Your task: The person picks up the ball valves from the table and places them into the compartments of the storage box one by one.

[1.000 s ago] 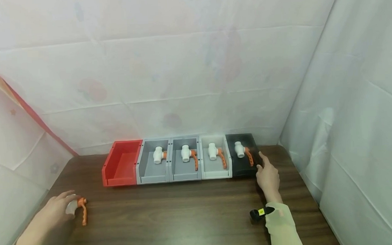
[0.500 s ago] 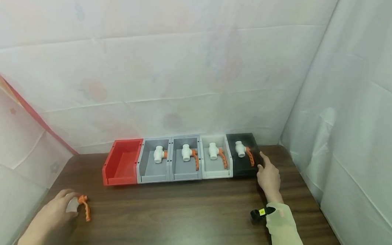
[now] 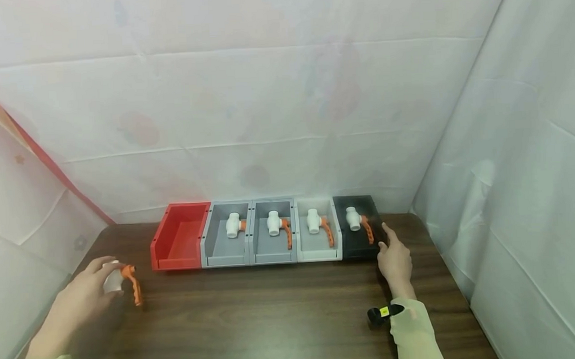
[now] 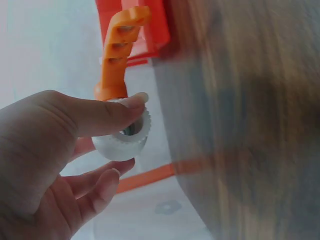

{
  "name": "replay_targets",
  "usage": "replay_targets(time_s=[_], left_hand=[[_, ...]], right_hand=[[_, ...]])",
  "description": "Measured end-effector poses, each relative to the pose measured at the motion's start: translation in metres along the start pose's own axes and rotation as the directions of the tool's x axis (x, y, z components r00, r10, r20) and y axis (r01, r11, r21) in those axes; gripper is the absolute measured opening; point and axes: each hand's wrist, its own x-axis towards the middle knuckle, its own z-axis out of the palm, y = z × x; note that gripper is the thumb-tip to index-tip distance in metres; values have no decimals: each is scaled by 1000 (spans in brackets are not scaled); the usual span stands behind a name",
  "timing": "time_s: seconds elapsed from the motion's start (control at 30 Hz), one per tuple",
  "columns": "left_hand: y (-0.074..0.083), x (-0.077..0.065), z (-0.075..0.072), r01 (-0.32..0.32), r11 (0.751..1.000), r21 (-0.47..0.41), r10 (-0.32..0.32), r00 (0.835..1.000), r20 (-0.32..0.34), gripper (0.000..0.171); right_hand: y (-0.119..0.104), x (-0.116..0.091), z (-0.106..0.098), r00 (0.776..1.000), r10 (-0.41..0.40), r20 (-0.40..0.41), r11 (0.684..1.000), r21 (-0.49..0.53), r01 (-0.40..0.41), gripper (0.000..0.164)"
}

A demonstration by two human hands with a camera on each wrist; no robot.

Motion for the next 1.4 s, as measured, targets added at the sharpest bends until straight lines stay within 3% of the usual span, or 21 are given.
replay_targets(time_s=[0.4, 0.6, 0.83, 1.03, 1.4], left_hand=[[41, 27, -14, -40, 999, -1, 40, 995, -96, 62], [62, 44, -8, -18, 1000, -21, 15, 991, -136, 60], [71, 64, 3, -8, 1000, -20, 4, 982, -189, 58], [75, 77, 10, 23, 999, -29, -28, 986, -162, 59], [76, 104, 28, 3, 1000, -6, -3, 996, -91, 64]], right_hand=[[2, 2, -2, 1000, -7, -23, 1000, 12, 8, 54], [-1, 3, -3, 1000, -5, -17, 1000, 3, 5, 55], [-1, 3, -1, 1000, -9, -23, 1000, 1, 9, 54], [-1, 2, -2, 999, -20, -26, 1000, 4, 20, 54], [1, 1, 1, 999, -23, -26, 1000, 14, 23, 54]])
